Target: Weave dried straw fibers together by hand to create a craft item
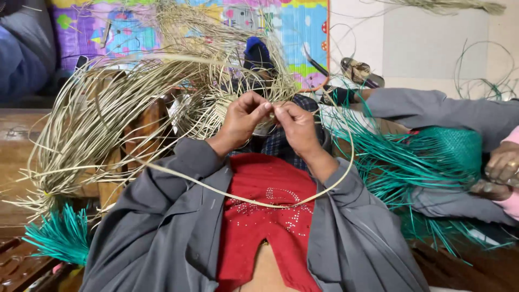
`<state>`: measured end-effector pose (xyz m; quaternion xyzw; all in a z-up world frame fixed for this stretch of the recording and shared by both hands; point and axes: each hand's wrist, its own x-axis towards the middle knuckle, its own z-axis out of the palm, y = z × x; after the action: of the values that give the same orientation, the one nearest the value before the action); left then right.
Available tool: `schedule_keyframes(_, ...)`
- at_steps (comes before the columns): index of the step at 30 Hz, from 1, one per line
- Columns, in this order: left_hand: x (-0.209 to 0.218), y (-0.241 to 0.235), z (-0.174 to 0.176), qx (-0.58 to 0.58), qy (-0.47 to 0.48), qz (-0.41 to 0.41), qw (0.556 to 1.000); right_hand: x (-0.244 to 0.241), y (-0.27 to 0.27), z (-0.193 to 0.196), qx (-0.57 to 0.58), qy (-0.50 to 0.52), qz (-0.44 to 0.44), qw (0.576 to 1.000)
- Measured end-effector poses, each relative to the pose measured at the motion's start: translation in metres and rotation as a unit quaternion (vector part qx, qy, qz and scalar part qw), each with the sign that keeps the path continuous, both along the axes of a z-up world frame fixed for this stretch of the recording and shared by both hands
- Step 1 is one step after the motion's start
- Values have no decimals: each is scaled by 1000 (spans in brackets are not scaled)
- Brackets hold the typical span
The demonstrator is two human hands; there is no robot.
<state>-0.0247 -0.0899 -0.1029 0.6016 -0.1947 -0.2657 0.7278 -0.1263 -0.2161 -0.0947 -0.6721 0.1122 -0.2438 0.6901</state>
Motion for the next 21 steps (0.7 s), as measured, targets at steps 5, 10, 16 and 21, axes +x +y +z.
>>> schedule_keyframes(5,0,6,-6,22,24,13,999,0,2,-17,-53,21,65,996)
schedule_keyframes(10,2,17,2,62,-10,9,998,3,9,-11,-68,50,96,992)
schedule_keyframes(16,-1,25,-3,111,-78,14,991,4,7,-16,-93,59,112,988)
schedule_keyframes(21,-3,33,0,213,-211,-47,953,7,8,21,7,18,54,998)
